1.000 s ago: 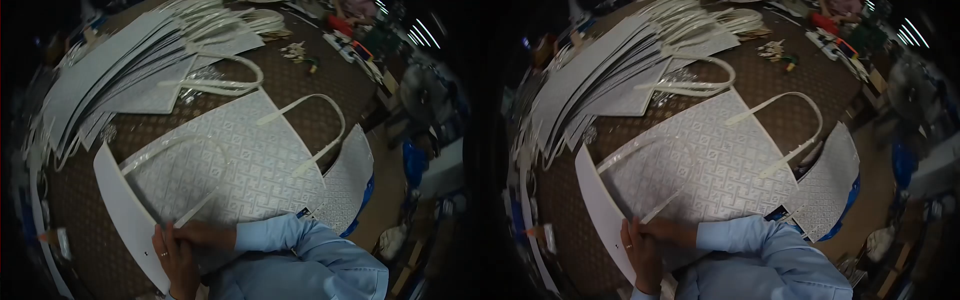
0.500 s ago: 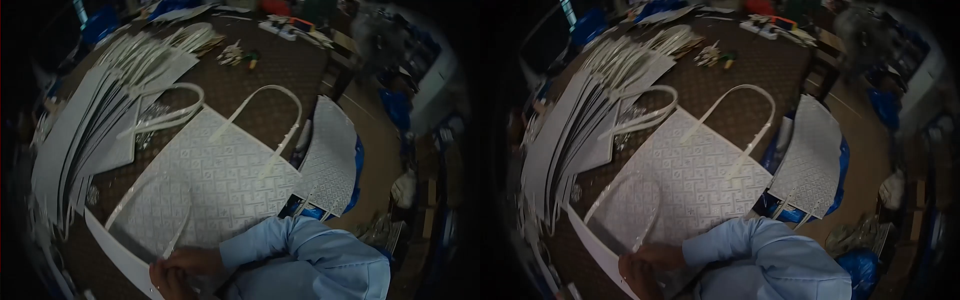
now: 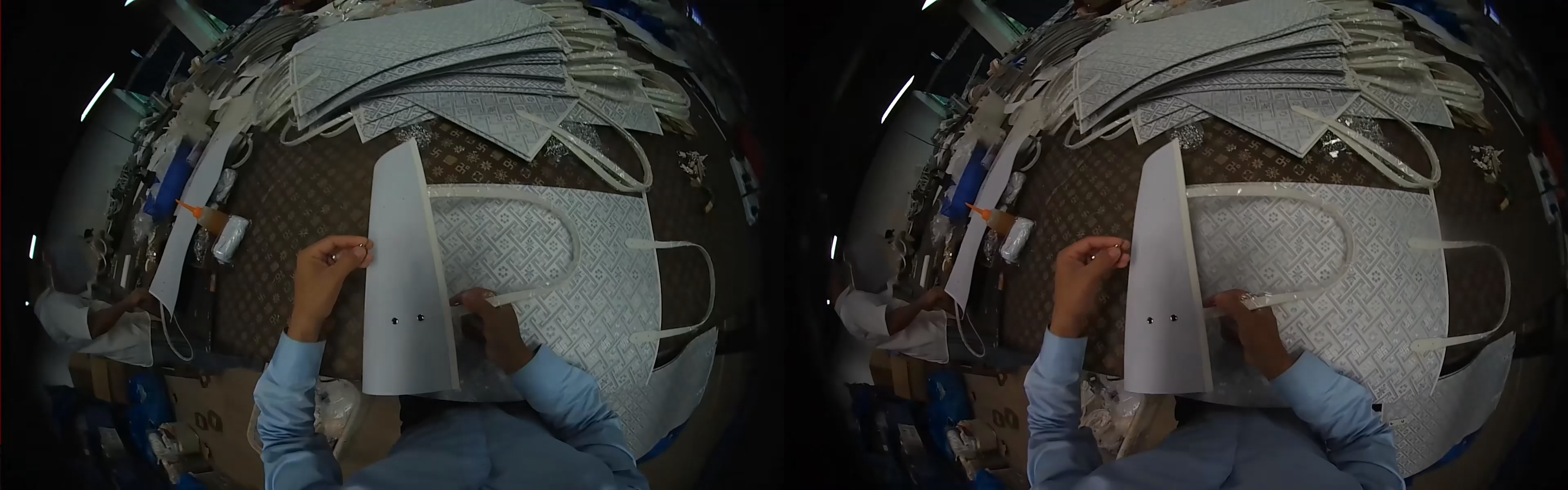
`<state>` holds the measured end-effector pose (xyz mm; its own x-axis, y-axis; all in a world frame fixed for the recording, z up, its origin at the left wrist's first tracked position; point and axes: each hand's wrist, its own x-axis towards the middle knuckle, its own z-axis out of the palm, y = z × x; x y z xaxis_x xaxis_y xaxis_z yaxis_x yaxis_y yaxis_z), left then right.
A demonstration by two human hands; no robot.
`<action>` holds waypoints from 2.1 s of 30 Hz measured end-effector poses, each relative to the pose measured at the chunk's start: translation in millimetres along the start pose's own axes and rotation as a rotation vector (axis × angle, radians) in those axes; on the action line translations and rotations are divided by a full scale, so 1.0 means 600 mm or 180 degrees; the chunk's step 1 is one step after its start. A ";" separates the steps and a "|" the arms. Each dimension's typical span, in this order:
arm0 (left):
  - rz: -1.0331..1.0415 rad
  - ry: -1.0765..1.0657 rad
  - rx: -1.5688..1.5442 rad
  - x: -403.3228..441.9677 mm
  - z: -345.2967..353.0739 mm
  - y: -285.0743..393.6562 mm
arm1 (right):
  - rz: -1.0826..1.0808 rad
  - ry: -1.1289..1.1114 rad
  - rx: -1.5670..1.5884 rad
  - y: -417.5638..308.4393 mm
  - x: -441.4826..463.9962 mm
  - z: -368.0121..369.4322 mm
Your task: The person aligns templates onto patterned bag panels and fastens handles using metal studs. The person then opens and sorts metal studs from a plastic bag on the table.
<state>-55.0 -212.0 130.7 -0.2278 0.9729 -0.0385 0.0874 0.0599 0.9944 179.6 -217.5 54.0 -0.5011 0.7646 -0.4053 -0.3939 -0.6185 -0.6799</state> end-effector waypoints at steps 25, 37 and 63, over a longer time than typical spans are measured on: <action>0.0965 0.0014 0.0456 0.151 0.060 -0.087 | 0.0084 -0.0990 -0.0643 -0.085 0.226 0.023; -0.0038 -0.0597 -0.0229 0.148 0.052 -0.067 | -0.0350 -0.0967 -0.0186 -0.082 0.216 0.022; -0.0816 -0.0300 -0.0193 0.145 0.061 -0.053 | -0.0161 -0.1294 -0.0550 -0.099 0.245 -0.012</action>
<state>-42.2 -121.1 92.3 -0.1437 0.9444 -0.2957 -0.0204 0.2959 0.9550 135.2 -67.1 30.5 -0.7604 0.6385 -0.1189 -0.3086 -0.5163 -0.7989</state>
